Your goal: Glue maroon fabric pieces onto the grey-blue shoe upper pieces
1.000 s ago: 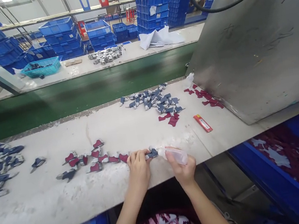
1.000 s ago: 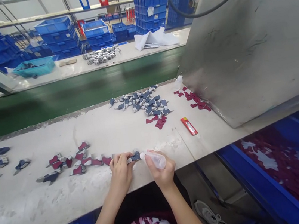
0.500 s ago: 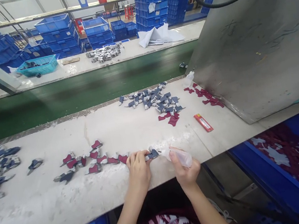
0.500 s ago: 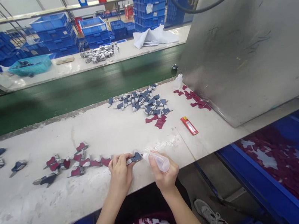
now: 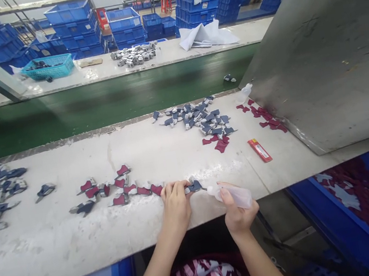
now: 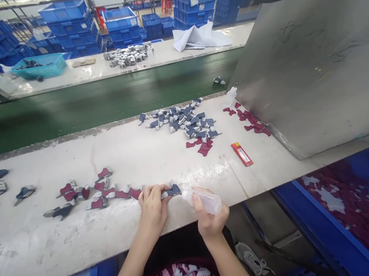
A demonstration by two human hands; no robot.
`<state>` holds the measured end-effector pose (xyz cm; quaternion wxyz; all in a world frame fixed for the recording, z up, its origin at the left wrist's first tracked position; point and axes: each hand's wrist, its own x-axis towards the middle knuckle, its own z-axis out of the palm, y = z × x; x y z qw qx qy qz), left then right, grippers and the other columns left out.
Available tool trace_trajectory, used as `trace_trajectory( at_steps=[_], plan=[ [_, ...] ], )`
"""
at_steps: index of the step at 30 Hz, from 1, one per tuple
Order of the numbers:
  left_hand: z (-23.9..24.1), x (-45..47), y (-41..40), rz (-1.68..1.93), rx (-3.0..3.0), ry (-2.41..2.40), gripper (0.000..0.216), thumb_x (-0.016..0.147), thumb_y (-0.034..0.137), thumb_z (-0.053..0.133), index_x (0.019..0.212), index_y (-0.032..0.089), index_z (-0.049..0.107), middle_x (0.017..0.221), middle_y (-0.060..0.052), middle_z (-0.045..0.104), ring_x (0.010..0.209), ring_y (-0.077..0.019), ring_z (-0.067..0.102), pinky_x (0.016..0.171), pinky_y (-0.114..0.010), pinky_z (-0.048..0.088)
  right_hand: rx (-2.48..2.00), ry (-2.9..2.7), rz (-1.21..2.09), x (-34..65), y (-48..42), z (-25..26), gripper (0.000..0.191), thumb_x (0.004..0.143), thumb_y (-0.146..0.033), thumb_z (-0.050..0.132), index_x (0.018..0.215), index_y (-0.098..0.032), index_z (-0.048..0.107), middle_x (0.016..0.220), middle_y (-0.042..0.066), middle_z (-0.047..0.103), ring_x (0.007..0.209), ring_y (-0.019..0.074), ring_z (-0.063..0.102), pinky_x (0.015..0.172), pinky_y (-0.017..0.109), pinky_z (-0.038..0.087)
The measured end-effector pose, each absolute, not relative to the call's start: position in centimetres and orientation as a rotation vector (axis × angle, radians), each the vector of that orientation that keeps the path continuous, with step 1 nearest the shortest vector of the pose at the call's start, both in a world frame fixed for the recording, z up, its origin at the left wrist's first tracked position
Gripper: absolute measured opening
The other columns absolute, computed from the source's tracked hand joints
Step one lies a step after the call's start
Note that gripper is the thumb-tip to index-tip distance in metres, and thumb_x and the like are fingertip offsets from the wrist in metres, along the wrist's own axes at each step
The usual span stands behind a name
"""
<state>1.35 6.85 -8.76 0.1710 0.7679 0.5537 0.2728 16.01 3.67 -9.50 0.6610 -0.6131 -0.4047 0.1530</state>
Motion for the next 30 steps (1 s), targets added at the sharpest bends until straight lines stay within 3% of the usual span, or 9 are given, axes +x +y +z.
trace_trajectory(
  at_steps=[21, 30],
  plan=[
    [-8.4, 1.4, 6.7, 0.778, 2.168, 1.577, 0.015, 0.095, 0.009, 0.055, 0.106, 0.019, 0.059, 0.103, -0.006, 0.074, 0.099, -0.0251, 0.061, 0.09, -0.042, 0.042, -1.426, -0.995, 0.482, 14.8, 4.0, -9.5, 0.03, 0.085, -0.042, 0.07, 0.086, -0.013, 0.078, 0.084, 0.011, 0.079, 0.075, 0.0279, 0.077, 0.067, 0.037, 0.064],
    [-8.3, 1.5, 6.7, 0.754, 2.138, 1.58, 0.018, 0.095, 0.008, 0.053, 0.107, 0.02, 0.06, 0.104, -0.007, 0.074, 0.1, -0.0256, 0.06, 0.091, -0.043, 0.041, -1.476, -0.914, 0.418, 15.1, 3.7, -9.5, 0.034, 0.082, -0.046, 0.074, 0.081, -0.012, 0.078, 0.076, 0.011, 0.078, 0.068, 0.03, 0.076, 0.062, 0.039, 0.063]
  ],
)
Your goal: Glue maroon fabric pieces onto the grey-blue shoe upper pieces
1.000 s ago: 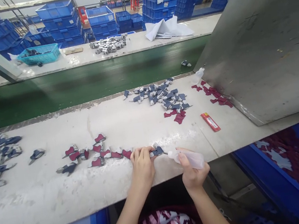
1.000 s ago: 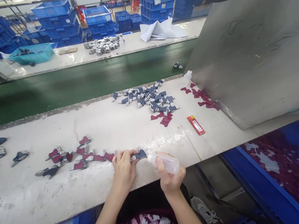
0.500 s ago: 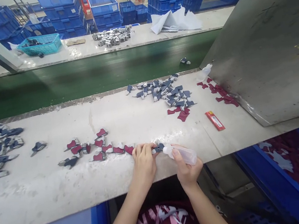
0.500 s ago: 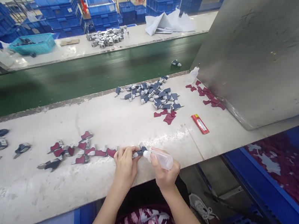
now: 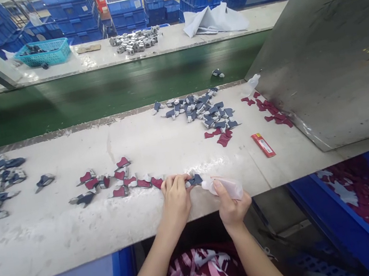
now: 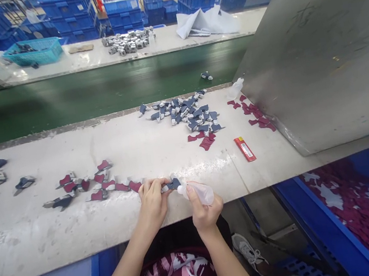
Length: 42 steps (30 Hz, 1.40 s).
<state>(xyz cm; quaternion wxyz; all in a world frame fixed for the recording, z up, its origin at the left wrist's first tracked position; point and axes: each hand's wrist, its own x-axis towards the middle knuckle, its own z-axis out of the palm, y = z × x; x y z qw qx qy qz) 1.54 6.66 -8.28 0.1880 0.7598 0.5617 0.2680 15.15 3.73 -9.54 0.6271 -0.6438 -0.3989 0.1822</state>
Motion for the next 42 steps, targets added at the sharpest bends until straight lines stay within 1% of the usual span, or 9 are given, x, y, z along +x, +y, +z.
trace_trajectory(
  at_steps=[13, 19, 23, 27, 33, 36, 37, 39, 42],
  plan=[
    [-8.5, 1.4, 6.7, 0.771, 2.161, 1.57, 0.017, 0.096, 0.009, 0.052, 0.107, 0.019, 0.059, 0.104, -0.006, 0.074, 0.1, -0.0253, 0.06, 0.093, -0.043, 0.04, -1.508, -0.97, 0.181, 16.2, 3.3, -9.6, 0.023, 0.082, -0.037, 0.074, 0.081, -0.014, 0.076, 0.076, 0.01, 0.078, 0.066, 0.0274, 0.075, 0.061, 0.037, 0.06],
    [-8.6, 1.2, 6.8, 0.769, 2.183, 1.556, 0.017, 0.095, 0.01, 0.054, 0.108, 0.019, 0.059, 0.102, -0.006, 0.074, 0.097, -0.0247, 0.061, 0.091, -0.042, 0.041, -1.448, -0.806, 0.267, 17.1, 3.8, -9.5, 0.035, 0.077, -0.044, 0.075, 0.09, -0.012, 0.071, 0.082, 0.01, 0.073, 0.062, 0.0229, 0.07, 0.052, 0.034, 0.057],
    [-8.7, 1.2, 6.8, 0.788, 2.19, 1.568, 0.017, 0.095, 0.01, 0.054, 0.108, 0.02, 0.059, 0.103, -0.007, 0.074, 0.098, -0.0254, 0.061, 0.091, -0.043, 0.041, -1.358, -0.641, 0.401, 19.5, 5.6, -8.6, 0.037, 0.071, -0.04, 0.08, 0.09, -0.018, 0.058, 0.084, 0.004, 0.068, 0.075, 0.0241, 0.073, 0.07, 0.041, 0.06],
    [-8.9, 1.2, 6.9, 0.795, 2.181, 1.575, 0.016, 0.094, 0.011, 0.054, 0.106, 0.021, 0.06, 0.102, -0.007, 0.074, 0.098, -0.0261, 0.062, 0.09, -0.043, 0.042, -1.381, -0.713, 0.362, 22.5, 8.0, -8.1, 0.052, 0.061, -0.032, 0.086, 0.095, -0.022, 0.049, 0.104, 0.008, 0.07, 0.104, 0.0285, 0.07, 0.091, 0.046, 0.054],
    [-9.0, 1.1, 6.9, 0.813, 2.191, 1.561, 0.018, 0.094, 0.01, 0.053, 0.107, 0.021, 0.059, 0.101, -0.007, 0.074, 0.097, -0.0259, 0.062, 0.09, -0.043, 0.043, -1.469, -0.777, 0.392, 24.8, 9.5, -8.8, 0.067, 0.06, -0.039, 0.088, 0.108, -0.024, 0.042, 0.11, 0.009, 0.068, 0.107, 0.0275, 0.068, 0.09, 0.048, 0.055],
    [-9.0, 1.1, 6.9, 0.811, 2.195, 1.555, 0.018, 0.094, 0.009, 0.052, 0.107, 0.021, 0.059, 0.1, -0.007, 0.074, 0.097, -0.0261, 0.061, 0.09, -0.043, 0.042, -1.517, -0.836, 0.046, 23.9, 8.5, -8.5, 0.08, 0.058, -0.044, 0.09, 0.119, -0.023, 0.044, 0.12, 0.013, 0.063, 0.111, 0.029, 0.063, 0.089, 0.049, 0.055],
    [-8.9, 1.2, 6.9, 0.809, 2.191, 1.554, 0.018, 0.094, 0.009, 0.052, 0.107, 0.021, 0.059, 0.1, -0.007, 0.074, 0.097, -0.0262, 0.061, 0.09, -0.043, 0.043, -1.51, -0.859, -0.153, 23.3, 8.2, -8.3, 0.079, 0.058, -0.044, 0.091, 0.119, -0.022, 0.046, 0.118, 0.013, 0.062, 0.107, 0.0288, 0.063, 0.087, 0.048, 0.055],
    [-8.9, 1.1, 6.9, 0.81, 2.176, 1.549, 0.018, 0.095, 0.009, 0.052, 0.107, 0.021, 0.059, 0.101, -0.007, 0.074, 0.098, -0.0263, 0.061, 0.09, -0.043, 0.043, -1.49, -0.988, -0.437, 21.8, 8.1, -7.8, 0.061, 0.066, -0.042, 0.088, 0.113, -0.022, 0.053, 0.105, 0.01, 0.064, 0.094, 0.0264, 0.063, 0.082, 0.046, 0.055],
    [-8.8, 1.0, 6.9, 0.814, 2.155, 1.528, 0.017, 0.096, 0.011, 0.051, 0.108, 0.021, 0.059, 0.102, -0.008, 0.073, 0.099, -0.026, 0.061, 0.091, -0.044, 0.043, -1.557, -1.474, -0.269, 19.7, 10.1, -7.5, 0.023, 0.089, -0.035, 0.068, 0.108, -0.024, 0.064, 0.098, 0.008, 0.066, 0.093, 0.0242, 0.062, 0.086, 0.043, 0.053]
  ],
)
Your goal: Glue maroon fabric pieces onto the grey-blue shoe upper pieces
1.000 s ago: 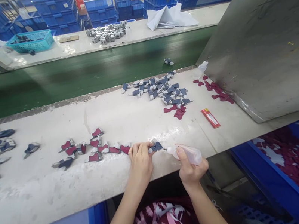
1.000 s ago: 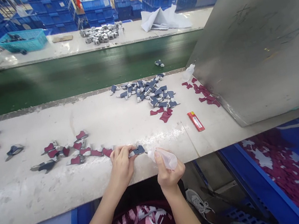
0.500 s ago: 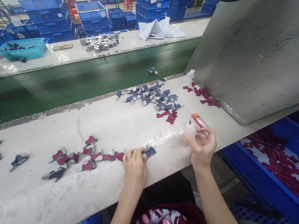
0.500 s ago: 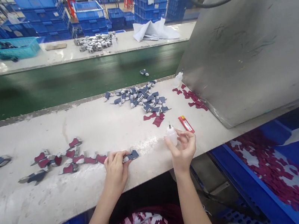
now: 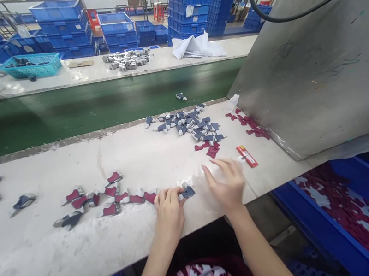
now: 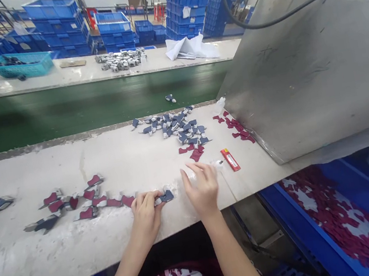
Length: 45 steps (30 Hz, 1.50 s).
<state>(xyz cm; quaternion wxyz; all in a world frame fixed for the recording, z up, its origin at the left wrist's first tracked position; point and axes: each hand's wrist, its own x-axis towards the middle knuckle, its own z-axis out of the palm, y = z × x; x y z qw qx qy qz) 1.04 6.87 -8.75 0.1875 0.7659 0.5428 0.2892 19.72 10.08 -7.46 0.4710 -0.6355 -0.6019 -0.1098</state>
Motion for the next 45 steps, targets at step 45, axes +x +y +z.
trace_trajectory(
  at_steps=[45],
  plan=[
    [-6.1, 0.7, 5.9, 1.349, 1.035, 1.284, 0.022, 0.071, 0.025, 0.082, 0.091, 0.016, 0.076, 0.089, -0.007, 0.081, 0.085, -0.0208, 0.079, 0.075, -0.023, 0.064, -1.292, -1.326, 0.612, 13.5, 5.5, -4.7, 0.009, 0.088, -0.028, 0.072, 0.087, -0.022, 0.079, 0.076, 0.004, 0.073, 0.066, 0.0152, 0.066, 0.061, 0.028, 0.056]
  ],
)
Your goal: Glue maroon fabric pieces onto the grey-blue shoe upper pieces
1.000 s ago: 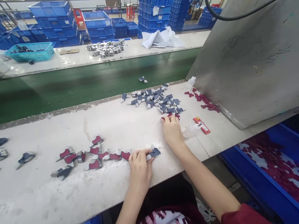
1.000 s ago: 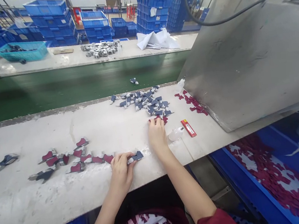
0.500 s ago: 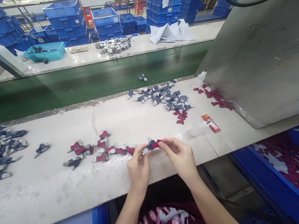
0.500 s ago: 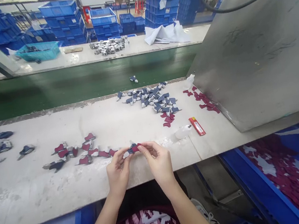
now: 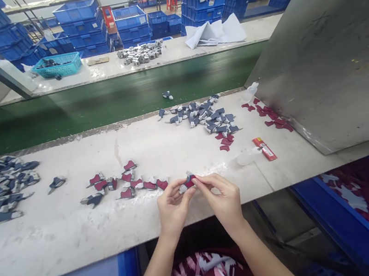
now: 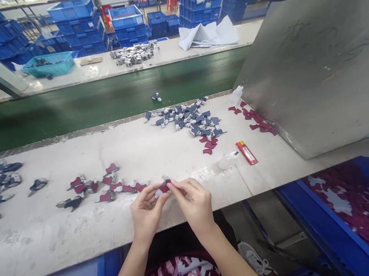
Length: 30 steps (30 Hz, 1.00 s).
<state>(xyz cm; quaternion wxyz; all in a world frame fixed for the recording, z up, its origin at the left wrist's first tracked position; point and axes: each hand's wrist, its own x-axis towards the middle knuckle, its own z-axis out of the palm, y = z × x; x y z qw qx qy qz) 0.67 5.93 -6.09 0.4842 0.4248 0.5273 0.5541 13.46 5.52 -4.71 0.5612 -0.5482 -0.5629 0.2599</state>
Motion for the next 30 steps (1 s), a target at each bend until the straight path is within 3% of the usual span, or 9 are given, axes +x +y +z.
trace_trajectory(
  at_steps=[5, 10, 13, 25, 30],
  plan=[
    [-4.6, 0.8, 6.1, 1.353, 0.827, 1.205, 0.022, 0.068, 0.025, 0.086, 0.083, 0.015, 0.074, 0.083, -0.006, 0.082, 0.079, -0.0208, 0.079, 0.074, -0.023, 0.064, -1.277, -1.323, 0.594, 13.6, 5.4, -4.7, 0.008, 0.086, -0.026, 0.073, 0.089, -0.024, 0.08, 0.078, 0.004, 0.07, 0.067, 0.0141, 0.065, 0.058, 0.026, 0.056],
    [-3.2, 0.2, 5.8, 1.272, 0.807, 1.134, 0.031, 0.067, 0.024, 0.089, 0.092, 0.014, 0.074, 0.088, -0.008, 0.082, 0.084, -0.0233, 0.079, 0.077, -0.026, 0.065, -1.134, -1.193, 1.12, 15.1, 6.2, -4.8, 0.023, 0.082, -0.038, 0.077, 0.103, -0.028, 0.079, 0.097, 0.005, 0.071, 0.085, 0.0177, 0.069, 0.064, 0.027, 0.06],
    [-2.2, -0.1, 5.3, 1.228, 0.811, 1.095, 0.039, 0.067, 0.025, 0.09, 0.101, 0.015, 0.074, 0.089, -0.008, 0.082, 0.082, -0.0245, 0.08, 0.078, -0.028, 0.066, -0.974, -1.204, 1.296, 15.7, 6.2, -4.7, 0.017, 0.084, -0.037, 0.076, 0.099, -0.03, 0.079, 0.092, 0.004, 0.069, 0.083, 0.0163, 0.067, 0.069, 0.028, 0.059],
    [-0.6, 0.5, 3.8, 1.246, 0.78, 1.234, 0.051, 0.069, 0.028, 0.088, 0.115, 0.013, 0.07, 0.093, -0.01, 0.082, 0.086, -0.0259, 0.079, 0.081, -0.03, 0.066, -1.038, -1.145, 1.142, 13.8, 4.6, -5.0, 0.018, 0.091, -0.033, 0.068, 0.106, -0.032, 0.078, 0.091, 0.003, 0.066, 0.087, 0.0155, 0.065, 0.075, 0.027, 0.058],
    [-1.0, 0.6, 3.3, 1.27, 0.893, 1.271, 0.045, 0.074, 0.028, 0.084, 0.115, 0.014, 0.071, 0.097, -0.011, 0.081, 0.088, -0.0262, 0.079, 0.081, -0.03, 0.066, -1.066, -1.067, 1.104, 13.0, 4.2, -4.6, 0.016, 0.091, -0.035, 0.068, 0.101, -0.029, 0.079, 0.09, 0.003, 0.065, 0.085, 0.0155, 0.065, 0.073, 0.027, 0.058]
  ],
)
